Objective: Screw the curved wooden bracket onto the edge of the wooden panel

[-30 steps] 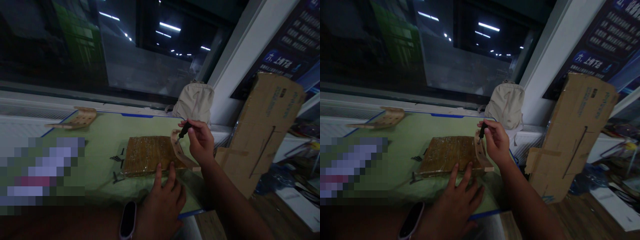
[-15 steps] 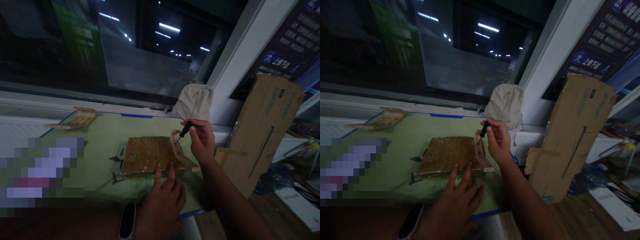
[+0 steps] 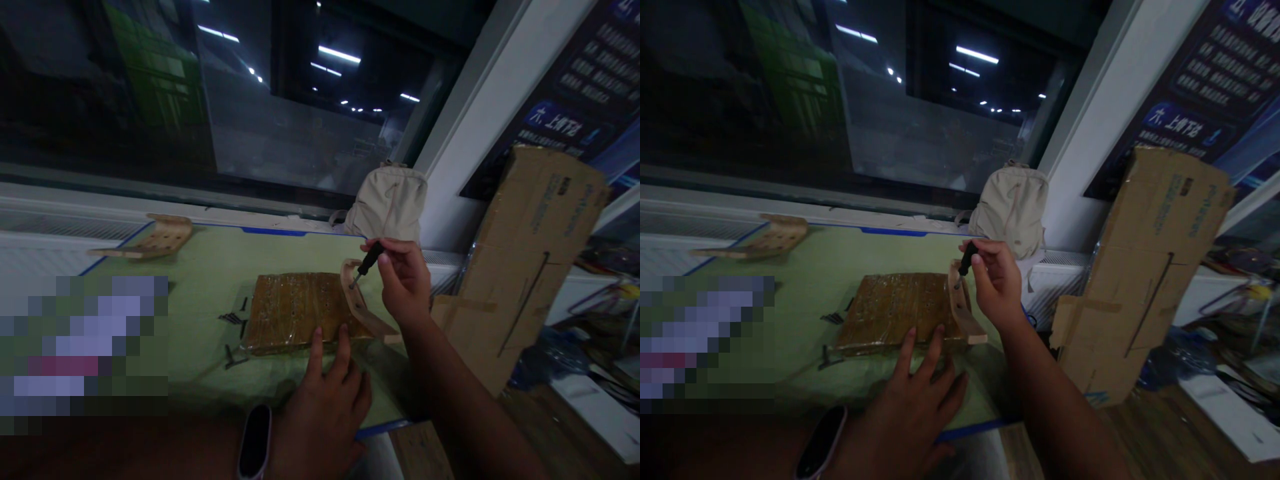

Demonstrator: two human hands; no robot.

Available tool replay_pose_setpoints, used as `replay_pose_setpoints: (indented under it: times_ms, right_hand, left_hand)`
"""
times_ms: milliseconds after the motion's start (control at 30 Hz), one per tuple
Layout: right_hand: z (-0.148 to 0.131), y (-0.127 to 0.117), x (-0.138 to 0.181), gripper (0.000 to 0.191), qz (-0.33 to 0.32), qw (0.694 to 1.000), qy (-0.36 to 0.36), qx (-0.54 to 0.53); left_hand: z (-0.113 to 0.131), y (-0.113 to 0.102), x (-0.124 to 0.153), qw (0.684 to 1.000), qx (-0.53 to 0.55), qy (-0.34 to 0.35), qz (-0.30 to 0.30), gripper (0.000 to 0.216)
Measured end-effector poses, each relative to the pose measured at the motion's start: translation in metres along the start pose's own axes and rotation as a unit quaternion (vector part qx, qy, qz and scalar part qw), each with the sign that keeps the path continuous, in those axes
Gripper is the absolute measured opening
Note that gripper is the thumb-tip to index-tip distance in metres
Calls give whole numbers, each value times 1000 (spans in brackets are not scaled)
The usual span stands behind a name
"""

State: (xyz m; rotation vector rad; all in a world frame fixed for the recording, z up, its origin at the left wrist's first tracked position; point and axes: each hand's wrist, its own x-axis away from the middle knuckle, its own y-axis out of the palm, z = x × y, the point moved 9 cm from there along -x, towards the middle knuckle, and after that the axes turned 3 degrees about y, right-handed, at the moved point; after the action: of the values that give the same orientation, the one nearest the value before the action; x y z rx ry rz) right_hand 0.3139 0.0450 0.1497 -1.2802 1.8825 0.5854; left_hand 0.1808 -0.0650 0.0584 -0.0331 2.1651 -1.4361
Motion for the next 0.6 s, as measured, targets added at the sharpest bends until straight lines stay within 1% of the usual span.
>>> replay_pose_setpoints:
  times_ms: [67, 100, 233, 267, 333, 433, 533, 600]
  right_hand:
    - [2, 6, 3, 19, -21, 1000, 20, -6]
    - [3, 5, 4, 21, -13, 1000, 25, 1]
    - [10, -15, 0, 28, 70, 995, 20, 62]
    - [12, -19, -1, 29, 85, 994, 18, 71]
    - [12, -22, -3, 29, 91, 993, 11, 72]
    - [4, -13, -3, 24, 54, 997, -12, 45]
    - [-1, 2, 1, 18, -4, 1000, -6, 12]
    - [-1, 4, 3, 18, -8, 1000, 0, 11]
  left_hand:
    - [-1, 0, 0, 1000, 3, -1, -1, 68]
    - [-1, 0, 0, 1000, 5, -1, -1, 68]
    - [-2, -1, 0, 1000, 8, 4, 4, 67]
    - [-2, -1, 0, 1000, 8, 3, 3, 67]
    - [-2, 0, 0, 1000, 8, 1, -1, 67]
    - [-1, 0, -1, 1000, 7, 0, -3, 68]
    - [-1, 0, -1, 1000, 1, -2, -3, 68]
    - [0, -1, -1, 1000, -2, 0, 0, 68]
